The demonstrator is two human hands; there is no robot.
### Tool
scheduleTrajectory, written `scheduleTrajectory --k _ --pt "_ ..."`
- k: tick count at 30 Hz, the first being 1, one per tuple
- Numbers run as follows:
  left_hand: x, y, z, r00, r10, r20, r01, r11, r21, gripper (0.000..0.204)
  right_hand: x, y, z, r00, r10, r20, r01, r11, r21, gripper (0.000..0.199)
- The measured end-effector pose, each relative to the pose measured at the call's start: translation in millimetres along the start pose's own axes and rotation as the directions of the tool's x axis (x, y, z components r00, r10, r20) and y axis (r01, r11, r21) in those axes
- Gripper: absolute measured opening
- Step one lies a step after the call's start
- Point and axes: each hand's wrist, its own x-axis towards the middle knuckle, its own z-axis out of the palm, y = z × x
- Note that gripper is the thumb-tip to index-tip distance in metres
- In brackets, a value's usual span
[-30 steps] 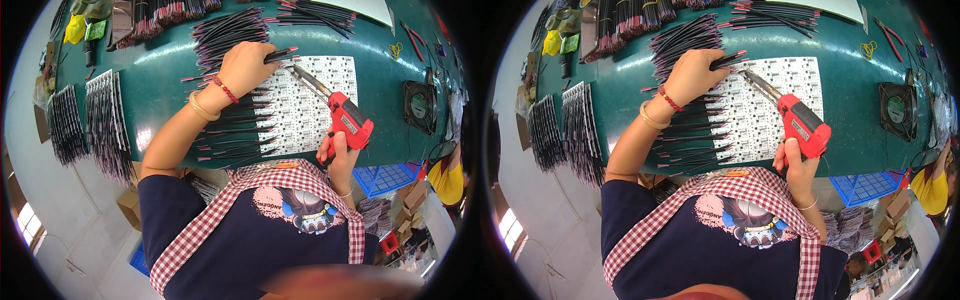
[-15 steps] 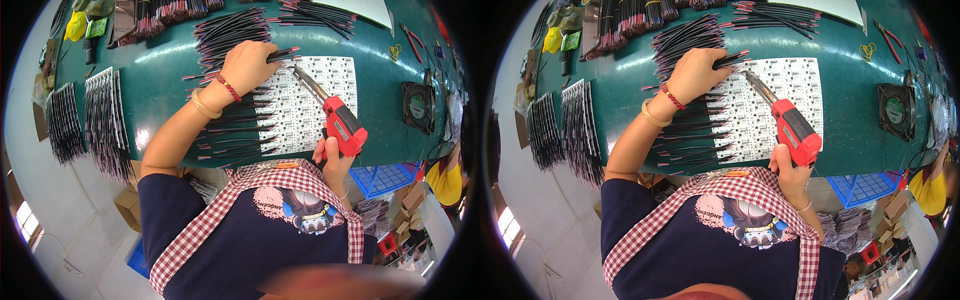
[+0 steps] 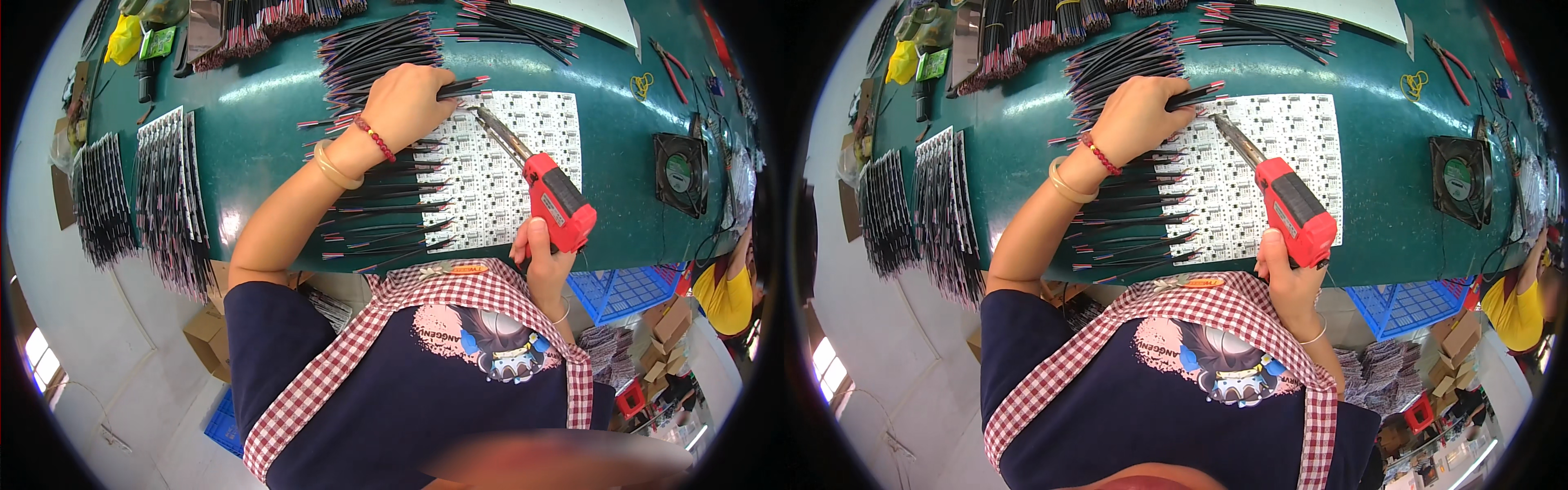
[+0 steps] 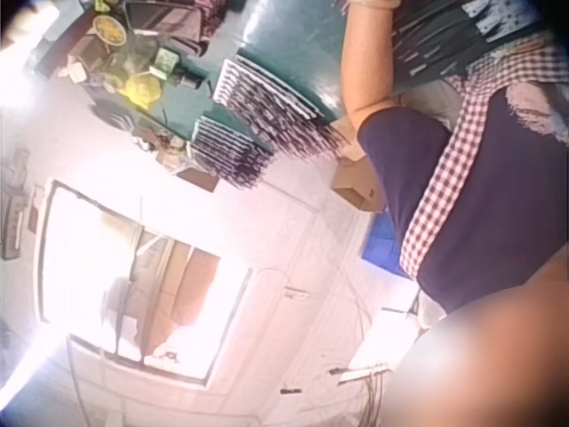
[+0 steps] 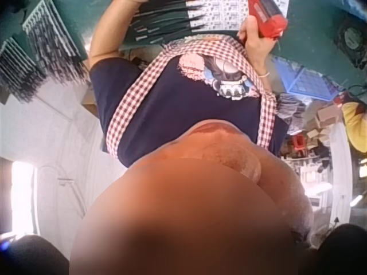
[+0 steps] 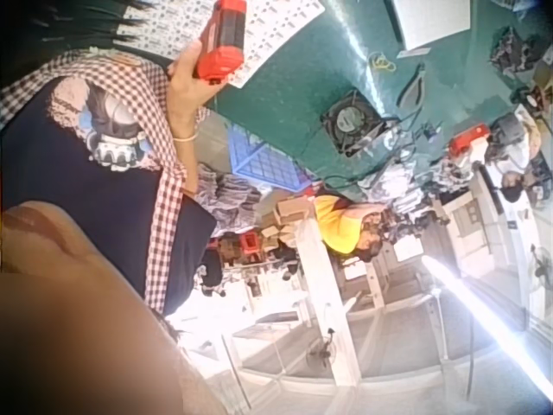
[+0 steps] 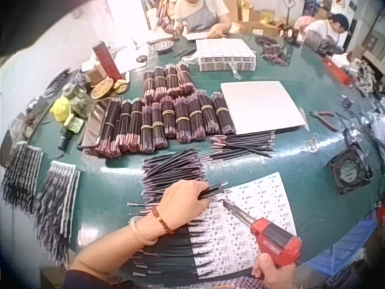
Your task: The person solders wires onto small printed circuit boards at an electronics assembly station. This is done using a soldering iron and solder wire, with wire strippers and pliers as supporting tools.
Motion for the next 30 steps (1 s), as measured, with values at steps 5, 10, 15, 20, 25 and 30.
scheduleTrajectory --k 5,10,15,20,25,30 --pt "1 3 -1 1.000 -0.006 0.014 0.006 1.000 0.014 0.023 -2 -1 0 0.996 -0.068 -0.056 0.072 0.995 0.065 0.034" --pt "1 3 -1 0.999 -0.009 0.037 0.008 1.000 0.022 0.024 0 -3 -13 0.990 -0.094 -0.102 0.119 0.957 0.267 0.041" --pt "-4 0 -6 0.999 0.045 0.014 -0.046 0.999 0.028 0.024 5 1 -24 0.990 -0.112 -0.085 0.130 0.956 0.263 0.047" --pt "-19 1 -41 0.775 0.224 -0.590 -0.137 0.972 0.188 0.013 6 0 -38 0.991 -0.129 -0.040 0.135 0.939 0.317 0.047" --pt "-57 40 -54 0.854 -0.057 -0.517 -0.023 0.989 -0.146 0.012 4 -1 -49 0.992 -0.126 0.030 0.110 0.942 0.318 0.045" --pt "-49 24 4 0.984 -0.061 -0.166 0.031 0.984 -0.176 0.015 1 1 -49 0.988 -0.099 0.118 0.063 0.959 0.276 0.048"
